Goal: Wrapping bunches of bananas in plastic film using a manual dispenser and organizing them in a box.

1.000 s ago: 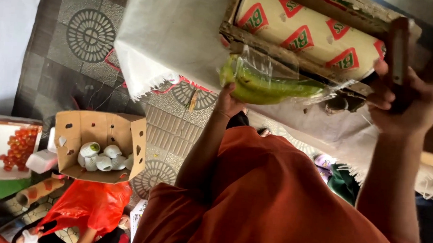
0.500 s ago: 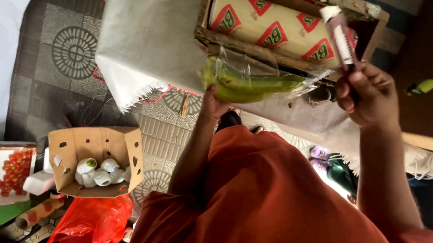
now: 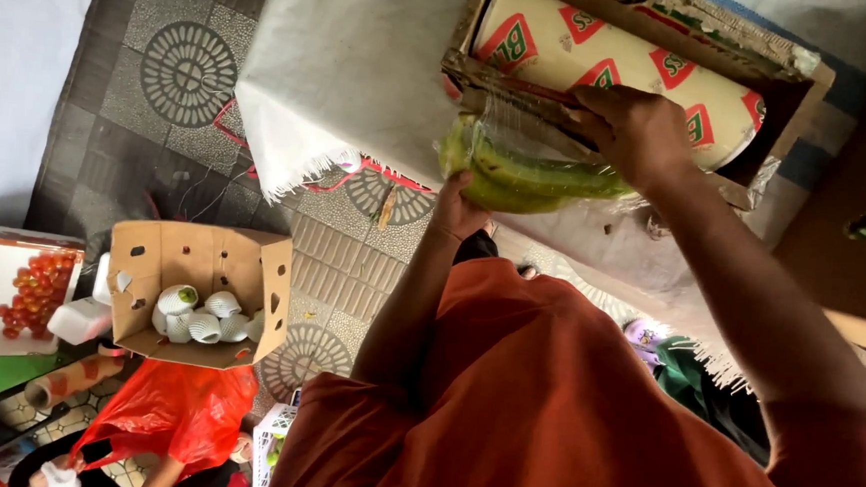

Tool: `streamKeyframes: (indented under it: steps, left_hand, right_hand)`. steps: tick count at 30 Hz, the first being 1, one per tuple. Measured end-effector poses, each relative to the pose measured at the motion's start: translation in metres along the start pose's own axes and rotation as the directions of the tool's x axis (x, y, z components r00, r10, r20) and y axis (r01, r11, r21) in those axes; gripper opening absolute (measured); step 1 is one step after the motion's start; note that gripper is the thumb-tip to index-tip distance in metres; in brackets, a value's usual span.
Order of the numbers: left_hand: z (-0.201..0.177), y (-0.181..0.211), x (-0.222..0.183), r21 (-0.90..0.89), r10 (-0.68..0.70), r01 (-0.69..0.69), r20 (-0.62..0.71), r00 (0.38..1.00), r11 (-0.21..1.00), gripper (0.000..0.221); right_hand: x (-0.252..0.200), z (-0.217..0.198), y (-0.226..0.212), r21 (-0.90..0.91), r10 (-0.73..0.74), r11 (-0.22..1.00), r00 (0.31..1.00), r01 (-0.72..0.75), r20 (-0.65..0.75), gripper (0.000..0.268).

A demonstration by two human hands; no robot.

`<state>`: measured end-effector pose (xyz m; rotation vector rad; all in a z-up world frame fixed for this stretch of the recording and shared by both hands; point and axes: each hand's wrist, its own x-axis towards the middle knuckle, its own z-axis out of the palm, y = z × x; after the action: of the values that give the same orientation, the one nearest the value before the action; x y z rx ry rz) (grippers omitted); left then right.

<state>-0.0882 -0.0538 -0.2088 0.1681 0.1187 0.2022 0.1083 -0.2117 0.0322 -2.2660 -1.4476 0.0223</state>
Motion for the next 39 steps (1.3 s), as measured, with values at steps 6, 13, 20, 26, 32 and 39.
streamKeyframes:
  steps: [6, 13, 20, 26, 32, 39]
  left_hand:
    - [-0.02, -0.006, 0.0, 0.006, 0.043, -0.042, -0.175, 0.984, 0.999, 0.055]
    - [0.065, 0.016, -0.02, 0.09, 0.013, -0.005, -0.082, 0.997, 0.996, 0.039]
    - [0.089, 0.022, -0.051, 0.13, 0.063, -0.063, 0.0, 0.998, 0.99, 0.051]
    - [0.104, 0.033, -0.088, 0.153, 0.151, -0.146, -0.019, 0.988, 0.977, 0.066]
    - [0.114, 0.027, -0.084, 0.142, 0.222, -0.196, -0.194, 0.956, 0.97, 0.066]
    - [0.151, 0.018, -0.055, 0.138, 0.217, -0.178, -0.356, 0.909, 0.974, 0.072]
  right_hand:
    - [-0.049, -0.028, 0.027, -0.086, -0.034, 0.996, 0.999, 0.031, -0.032, 0.02]
    - [-0.158, -0.088, 0.068, -0.358, 0.295, 0.908, 0.938, -0.217, 0.182, 0.028]
    - [-0.257, -0.141, 0.072, -0.625, 0.348, 0.749, 0.933, -0.22, 0.089, 0.022]
    - [-0.242, -0.149, 0.046, 0.027, 0.559, 0.829, 0.825, -0.559, -0.087, 0.016]
    - [-0.203, -0.053, 0.09, 0.936, 0.987, 0.119, 0.143, -0.332, -0.075, 0.03]
    - [-0.181, -0.004, 0.139, 0.885, 0.941, -0.321, -0.011, -0.338, 0.338, 0.035]
